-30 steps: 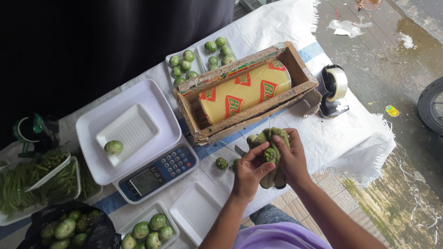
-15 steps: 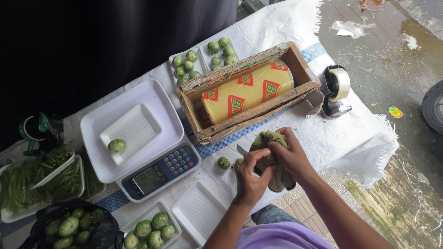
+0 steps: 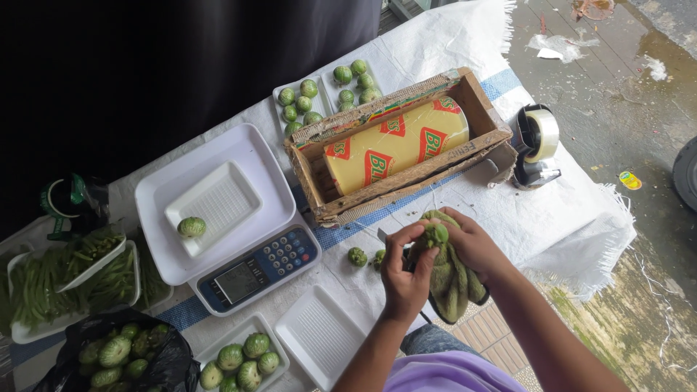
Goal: Sorting and trimming small green vegetables before placing them on trays for packaging.
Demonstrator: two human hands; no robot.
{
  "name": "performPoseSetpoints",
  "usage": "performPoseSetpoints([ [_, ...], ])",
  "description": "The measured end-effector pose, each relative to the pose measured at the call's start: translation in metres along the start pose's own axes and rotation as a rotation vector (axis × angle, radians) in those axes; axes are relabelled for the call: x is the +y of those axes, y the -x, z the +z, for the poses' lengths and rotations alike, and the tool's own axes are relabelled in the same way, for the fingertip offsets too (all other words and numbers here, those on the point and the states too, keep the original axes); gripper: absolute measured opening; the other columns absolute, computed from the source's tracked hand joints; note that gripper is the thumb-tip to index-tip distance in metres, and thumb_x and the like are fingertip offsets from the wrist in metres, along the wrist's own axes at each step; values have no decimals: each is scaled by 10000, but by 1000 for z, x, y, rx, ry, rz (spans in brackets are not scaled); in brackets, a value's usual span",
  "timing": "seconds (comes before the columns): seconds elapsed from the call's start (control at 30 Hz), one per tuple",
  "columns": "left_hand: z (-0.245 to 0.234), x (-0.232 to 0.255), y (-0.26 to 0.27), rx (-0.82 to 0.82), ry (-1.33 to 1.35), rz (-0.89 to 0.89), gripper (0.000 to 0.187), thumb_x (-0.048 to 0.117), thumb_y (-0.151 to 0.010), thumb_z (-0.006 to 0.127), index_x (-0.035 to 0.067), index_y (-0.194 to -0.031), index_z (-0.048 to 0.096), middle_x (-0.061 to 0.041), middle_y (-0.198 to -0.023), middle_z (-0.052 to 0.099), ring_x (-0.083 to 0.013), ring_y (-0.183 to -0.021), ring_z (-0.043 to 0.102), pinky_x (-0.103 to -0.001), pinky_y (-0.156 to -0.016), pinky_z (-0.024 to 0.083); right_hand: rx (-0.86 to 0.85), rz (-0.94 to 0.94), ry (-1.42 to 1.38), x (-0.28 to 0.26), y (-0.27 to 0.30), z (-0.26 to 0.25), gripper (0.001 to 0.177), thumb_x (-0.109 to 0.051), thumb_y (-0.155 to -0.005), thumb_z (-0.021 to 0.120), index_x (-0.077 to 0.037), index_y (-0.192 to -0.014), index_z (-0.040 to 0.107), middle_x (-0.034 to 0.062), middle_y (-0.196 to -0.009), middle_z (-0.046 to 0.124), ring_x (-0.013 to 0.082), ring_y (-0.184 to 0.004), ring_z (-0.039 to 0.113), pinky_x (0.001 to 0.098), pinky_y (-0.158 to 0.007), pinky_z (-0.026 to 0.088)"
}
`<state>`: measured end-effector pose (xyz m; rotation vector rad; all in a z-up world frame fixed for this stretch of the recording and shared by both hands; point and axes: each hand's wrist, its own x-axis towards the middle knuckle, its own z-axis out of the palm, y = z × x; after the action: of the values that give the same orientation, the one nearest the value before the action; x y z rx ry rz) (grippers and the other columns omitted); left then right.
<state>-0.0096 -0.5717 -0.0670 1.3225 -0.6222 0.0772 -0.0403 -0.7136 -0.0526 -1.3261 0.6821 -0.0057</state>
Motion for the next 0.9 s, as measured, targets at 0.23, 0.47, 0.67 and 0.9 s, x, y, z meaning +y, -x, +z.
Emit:
performPoseSetpoints([
  [0.23, -22, -38, -8, 124, 283, -519, 402, 147, -974, 682, 59, -1347, 564, -80, -1168, 735, -101, -965, 693, -230, -874, 542, 13, -43, -70, -8, 18, -30, 299, -266, -945, 680, 1, -1079, 672, 220, -754, 668, 306, -657, 653, 460, -663, 538],
  [0.47, -43, -14, -1, 76, 1225, -994, 362, 224, -1036, 585, 138, -1383, 639, -282, -1292, 685, -205, -992, 712, -308, -879, 567, 284, -150, 570, 42, -46, -84, 387, -350, -989, 690, -76, -1260, 655, 299, -1015, 715, 522, -1015, 665, 571, -857, 483],
  [0.67, -52, 36, -15, 37, 1492, -1080, 433, 185, -1037, 568, 7, -1427, 506, -305, -1352, 570, -184, -875, 614, -271, -775, 523, 425, -848, 837, 63, -29, -33, 344, -140, -961, 660, -62, -1281, 561, 169, -1287, 622, 372, -1176, 531, 492, -1039, 396],
  [0.9, -57, 50, -5, -133, 1501, -890, 638, 314, -998, 661, 11, -1519, 451, -160, -1269, 512, -156, -885, 517, -252, -772, 472, -31, -290, 1152, 142, -32, 16, 338, -335, -907, 611, -218, -1213, 528, 80, -1072, 541, 288, -1031, 529, 431, -771, 509],
])
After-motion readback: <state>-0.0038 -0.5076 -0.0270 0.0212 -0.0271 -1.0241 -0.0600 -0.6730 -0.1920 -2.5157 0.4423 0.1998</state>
